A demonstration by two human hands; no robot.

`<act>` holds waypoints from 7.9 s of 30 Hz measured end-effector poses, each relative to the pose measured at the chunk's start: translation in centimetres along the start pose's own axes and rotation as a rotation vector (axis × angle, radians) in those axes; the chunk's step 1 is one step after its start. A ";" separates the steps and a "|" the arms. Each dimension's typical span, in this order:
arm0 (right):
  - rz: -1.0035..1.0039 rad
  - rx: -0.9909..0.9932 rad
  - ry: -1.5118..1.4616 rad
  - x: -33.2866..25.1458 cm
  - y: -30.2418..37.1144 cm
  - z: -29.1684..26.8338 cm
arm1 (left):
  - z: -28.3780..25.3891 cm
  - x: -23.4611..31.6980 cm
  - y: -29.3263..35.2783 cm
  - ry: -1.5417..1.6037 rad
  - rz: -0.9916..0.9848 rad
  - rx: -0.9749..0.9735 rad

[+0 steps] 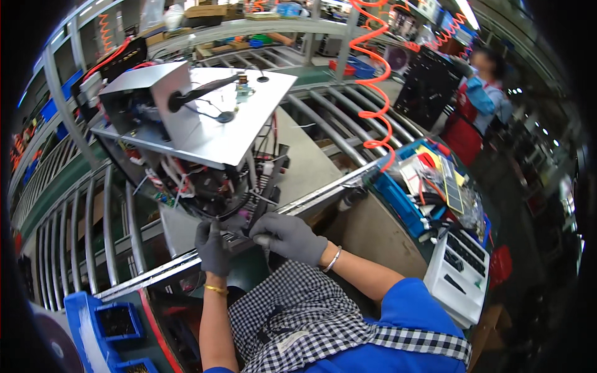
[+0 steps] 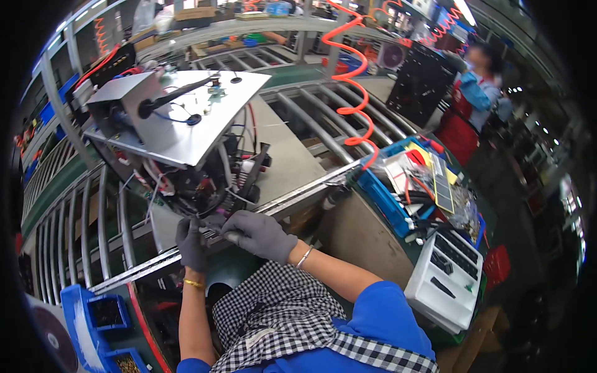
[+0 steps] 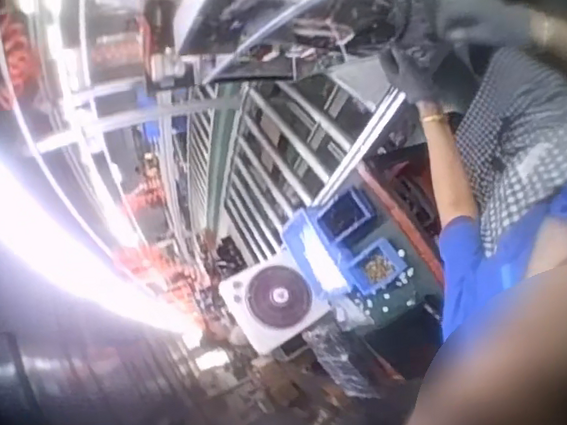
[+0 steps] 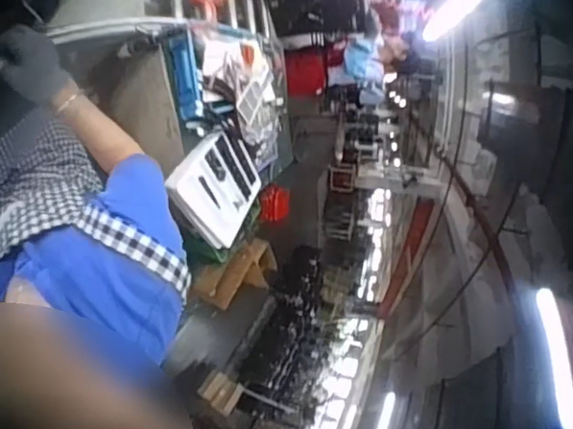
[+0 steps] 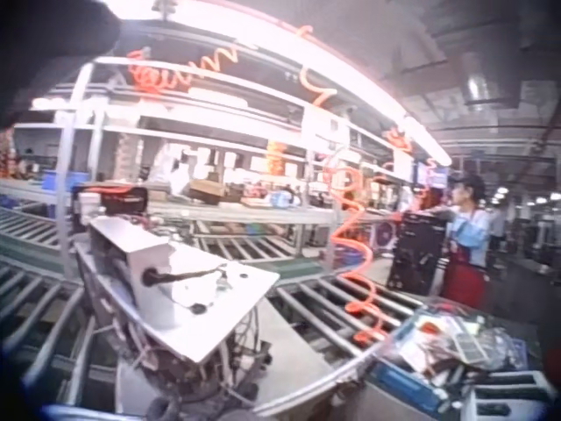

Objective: The person assembles an electronic device on a factory assembly line. They connect various wires to a circuit board, secure components with a screwdriver, and attach a black panel to the unit. The person also handles small parts from blue bins and uses pliers to cut wires.

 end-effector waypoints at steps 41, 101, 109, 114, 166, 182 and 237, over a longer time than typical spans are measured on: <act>0.294 0.476 0.324 -5.1 6.6 -20.8 | 8.1 2.4 11.1 -0.477 0.367 -0.348; 0.132 0.252 0.625 13.3 0.6 -6.8 | 20.6 6.6 -0.9 -1.388 0.484 0.010; 0.094 0.355 0.241 13.9 1.0 -7.2 | 20.5 7.0 -0.3 -1.268 0.717 0.001; 0.140 0.456 0.253 13.6 0.1 -9.8 | 23.2 10.7 4.0 -1.141 1.050 -0.081; -0.752 -0.465 1.019 1.5 -8.2 6.9 | -0.4 0.1 3.7 -0.521 0.486 0.226; -0.241 -0.525 0.745 0.7 -6.6 -0.6 | -2.7 1.4 1.3 -0.104 0.046 0.114; 0.309 0.391 0.495 8.1 10.0 -15.8 | 12.7 1.9 6.3 -1.265 0.695 0.127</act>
Point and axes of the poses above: each hand's wrist, its own y-axis away from the middle knuckle, its own z-axis out of the palm, x = y × z, the point moved 7 cm from there along -y, towards the middle knuckle, and after that the axes turned 15 degrees about -z, right-handed, at the moved point
